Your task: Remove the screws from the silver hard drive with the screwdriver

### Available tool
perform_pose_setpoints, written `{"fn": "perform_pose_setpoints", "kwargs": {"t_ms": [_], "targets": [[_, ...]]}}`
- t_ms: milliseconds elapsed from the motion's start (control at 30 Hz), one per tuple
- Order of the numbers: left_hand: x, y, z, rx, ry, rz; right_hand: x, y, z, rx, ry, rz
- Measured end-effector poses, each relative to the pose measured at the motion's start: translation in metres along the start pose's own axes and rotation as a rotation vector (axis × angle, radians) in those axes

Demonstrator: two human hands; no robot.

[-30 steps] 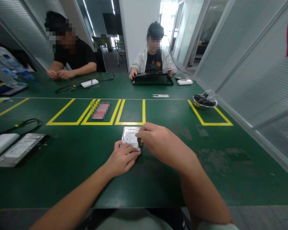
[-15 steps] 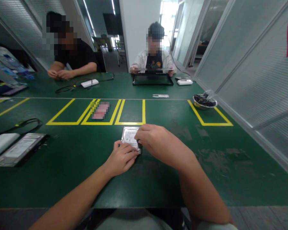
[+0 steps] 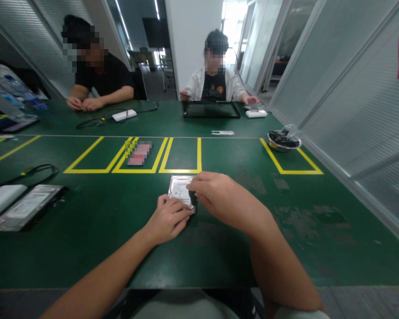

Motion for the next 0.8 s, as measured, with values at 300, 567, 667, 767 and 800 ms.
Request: {"fn": "perform_pose_setpoints", "kwargs": {"t_ms": [300, 567, 667, 767, 800], "targets": [[0.0, -0.001, 0.0, -0.032, 0.002, 0.008, -0.003, 0.002, 0.002, -0.028, 0.061, -0.077], [0.002, 0.001, 0.003, -0.047, -0.067, -0.005, -0.001, 0.003, 0.003, -0.007, 0.069, -0.113], [0.003, 0.001, 0.007, -0.027, -0.16, -0.024, -0.001, 0.002, 0.002, -0.016, 0.067, -0.102], [0.006, 0.002, 0.012, -0.029, -0.236, -0.042, -0.002, 0.002, 0.002, -0.025, 0.067, -0.091], [0.007, 0.003, 0.014, -0.034, -0.253, -0.047, -0.002, 0.002, 0.001, -0.027, 0.067, -0.089]]}}
Point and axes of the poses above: each hand's wrist, its own z-axis towards the middle knuckle, its own y-axis out of the palm, x = y × z, the point moved 3 cm from there along z, towards the middle knuckle, and after that the axes turned 7 degrees about -z, right-handed, at the moved point
